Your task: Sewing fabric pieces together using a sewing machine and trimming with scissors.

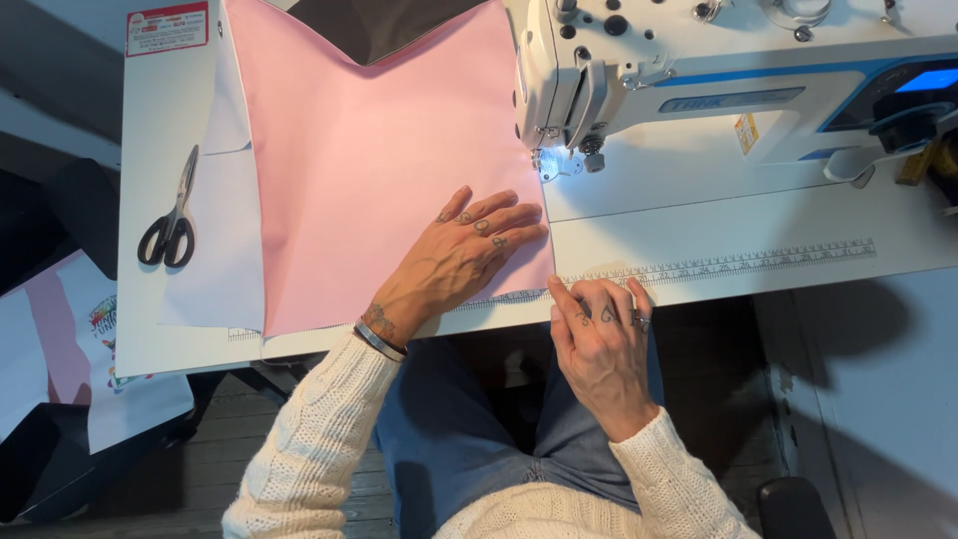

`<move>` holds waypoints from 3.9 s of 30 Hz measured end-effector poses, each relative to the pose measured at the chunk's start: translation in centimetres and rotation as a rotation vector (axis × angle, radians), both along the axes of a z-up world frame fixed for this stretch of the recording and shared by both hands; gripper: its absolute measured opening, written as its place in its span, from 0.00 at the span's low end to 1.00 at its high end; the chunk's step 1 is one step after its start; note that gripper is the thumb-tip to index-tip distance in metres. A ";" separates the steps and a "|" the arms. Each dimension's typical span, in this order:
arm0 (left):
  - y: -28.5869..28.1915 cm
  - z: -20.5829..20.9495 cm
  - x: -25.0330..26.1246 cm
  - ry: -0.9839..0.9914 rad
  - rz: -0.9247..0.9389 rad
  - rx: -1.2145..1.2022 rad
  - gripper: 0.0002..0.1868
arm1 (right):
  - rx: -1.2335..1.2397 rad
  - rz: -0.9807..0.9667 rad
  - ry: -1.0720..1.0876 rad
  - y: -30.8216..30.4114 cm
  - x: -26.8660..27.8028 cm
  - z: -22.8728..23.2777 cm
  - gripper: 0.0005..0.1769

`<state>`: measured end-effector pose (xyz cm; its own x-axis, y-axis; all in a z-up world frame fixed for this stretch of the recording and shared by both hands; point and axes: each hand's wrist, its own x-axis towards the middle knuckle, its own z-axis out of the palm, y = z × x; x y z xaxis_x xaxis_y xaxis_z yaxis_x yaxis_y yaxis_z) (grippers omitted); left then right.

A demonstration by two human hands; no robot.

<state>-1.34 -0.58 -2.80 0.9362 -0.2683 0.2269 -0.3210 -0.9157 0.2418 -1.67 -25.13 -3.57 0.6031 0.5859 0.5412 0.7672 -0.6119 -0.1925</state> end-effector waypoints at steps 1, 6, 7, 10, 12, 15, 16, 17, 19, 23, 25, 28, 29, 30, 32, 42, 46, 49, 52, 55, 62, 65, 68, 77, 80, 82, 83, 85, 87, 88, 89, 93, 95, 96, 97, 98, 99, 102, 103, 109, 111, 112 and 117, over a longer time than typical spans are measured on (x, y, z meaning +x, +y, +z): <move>0.1 -0.1 0.1 -0.006 0.000 0.007 0.22 | -0.002 0.000 0.004 0.0 0.1 0.0 0.17; 0.5 -0.1 0.7 -0.001 -0.003 0.044 0.22 | 0.006 0.004 0.027 0.4 0.6 0.1 0.16; 0.5 -0.1 0.7 0.006 -0.002 0.034 0.22 | 0.008 0.004 0.026 0.4 0.7 -0.1 0.16; 0.5 0.0 1.0 0.009 -0.001 0.026 0.22 | 0.007 0.001 0.020 0.5 1.0 -0.2 0.16; 0.7 0.0 1.1 0.006 0.002 0.027 0.22 | 0.002 0.002 0.017 0.7 1.2 -0.1 0.16; 0.9 0.1 1.5 -0.001 -0.001 0.035 0.22 | 0.003 0.002 0.033 0.9 1.4 0.0 0.16; 1.0 0.1 1.6 -0.011 -0.009 0.026 0.22 | 0.002 0.000 0.031 0.9 1.6 0.0 0.17; 1.2 0.1 1.7 -0.019 -0.016 0.017 0.22 | 0.000 0.001 0.031 0.9 1.6 -0.1 0.17; 1.3 -0.2 1.9 -0.041 -0.015 0.022 0.21 | -0.001 0.005 0.033 1.1 1.8 0.1 0.17; 1.6 -0.7 2.5 -0.092 -0.011 0.020 0.20 | -0.001 0.012 0.038 1.3 2.2 0.2 0.17; 1.7 -0.8 2.6 -0.107 -0.011 0.020 0.20 | -0.003 0.013 0.043 1.4 2.4 0.2 0.17; 1.9 -0.7 2.8 -0.111 -0.015 0.009 0.20 | -0.007 0.014 0.046 1.5 2.5 0.4 0.17; 2.0 -0.7 2.9 -0.100 -0.021 -0.003 0.20 | -0.010 0.012 0.044 1.6 2.6 0.4 0.17; 2.1 -0.7 3.0 -0.099 -0.022 -0.003 0.20 | -0.010 0.011 0.044 1.7 2.7 0.4 0.17; 2.2 -0.8 3.1 -0.110 -0.028 0.000 0.20 | -0.012 0.014 0.041 1.7 2.9 0.3 0.17; 2.6 -0.7 3.7 -0.123 -0.024 -0.001 0.19 | -0.016 0.003 0.045 2.2 3.4 0.3 0.17; 2.7 -1.0 3.9 -0.124 -0.019 0.005 0.18 | -0.020 0.006 0.050 2.3 3.7 0.4 0.17; 2.9 -0.9 4.2 -0.116 -0.020 0.002 0.18 | -0.019 0.005 0.049 2.5 3.9 0.3 0.17; 3.1 -0.9 4.5 -0.110 -0.022 0.001 0.18 | -0.016 0.011 0.051 2.7 4.1 0.6 0.17; 3.2 -1.1 4.7 -0.103 -0.027 -0.009 0.18 | -0.024 0.008 0.061 2.7 4.1 0.8 0.17; 3.3 -0.3 5.0 -0.077 -0.030 -0.042 0.17 | -0.054 -0.012 0.065 3.0 4.4 1.1 0.18; 3.5 0.0 5.1 -0.065 -0.027 -0.035 0.17 | -0.048 -0.009 0.077 3.2 4.6 1.1 0.17; 3.5 -0.1 5.2 -0.058 -0.022 -0.033 0.17 | -0.062 -0.011 0.087 3.1 4.8 1.1 0.18; 3.9 -0.6 5.9 -0.070 0.005 -0.021 0.17 | -0.073 -0.041 0.072 3.7 5.3 1.2 0.18; 3.8 0.4 5.7 -0.053 -0.007 -0.035 0.17 | -0.075 -0.046 0.083 3.7 5.4 1.2 0.18; 4.1 0.2 5.9 -0.046 -0.008 -0.036 0.18 | -0.078 -0.045 0.084 3.9 5.5 1.5 0.18; 4.3 0.1 6.2 -0.044 -0.012 -0.035 0.18 | -0.078 -0.046 0.081 4.0 5.6 1.6 0.18; 4.4 -0.2 6.5 -0.043 -0.011 -0.033 0.18 | -0.077 -0.051 0.079 4.1 5.7 1.7 0.18; 4.5 -0.4 6.7 -0.037 -0.010 -0.031 0.18 | -0.078 -0.056 0.081 4.1 5.8 1.8 0.18; 4.4 -0.4 6.8 -0.043 -0.007 -0.033 0.18 | -0.081 -0.062 0.080 4.2 5.8 1.8 0.18; 4.4 -0.4 6.8 -0.050 -0.002 -0.034 0.18 | -0.084 -0.065 0.078 4.2 5.9 1.8 0.18; 4.6 -0.7 7.0 -0.047 0.007 -0.029 0.19 | -0.106 -0.074 0.084 4.3 6.1 1.4 0.19; 4.6 -0.6 7.1 -0.061 0.013 -0.017 0.18 | -0.104 -0.080 0.092 4.5 6.1 1.5 0.19; 4.8 -0.6 7.3 -0.063 0.014 -0.016 0.18 | -0.103 -0.078 0.091 4.6 6.3 1.4 0.19; 4.9 -0.7 7.4 -0.064 0.011 -0.016 0.18 | -0.106 -0.079 0.092 4.6 6.4 1.3 0.19; 4.9 -0.8 7.5 -0.065 0.007 -0.015 0.18 | -0.110 -0.080 0.094 4.6 6.5 1.2 0.19; 5.1 -0.9 7.6 -0.063 0.007 -0.016 0.18 | -0.111 -0.080 0.095 4.6 6.6 1.3 0.19; 5.4 -1.1 8.0 -0.050 -0.003 -0.008 0.18 | -0.109 -0.079 0.103 4.7 6.8 1.3 0.19; 5.4 -1.0 8.0 -0.048 -0.001 -0.009 0.18 | -0.114 -0.076 0.121 4.7 6.9 1.2 0.19; 5.6 -0.8 8.3 -0.045 0.009 -0.005 0.18 | -0.132 -0.078 0.140 5.0 7.4 1.0 0.20; 5.9 -1.1 8.5 -0.045 0.009 -0.005 0.19 | -0.135 -0.078 0.142 5.1 7.5 1.0 0.20; 6.1 -1.3 8.6 -0.042 0.012 0.000 0.19 | -0.134 -0.076 0.148 5.2 7.6 1.1 0.20; 6.2 -1.1 8.8 -0.028 0.010 -0.013 0.19 | -0.139 -0.072 0.139 5.3 7.8 0.9 0.20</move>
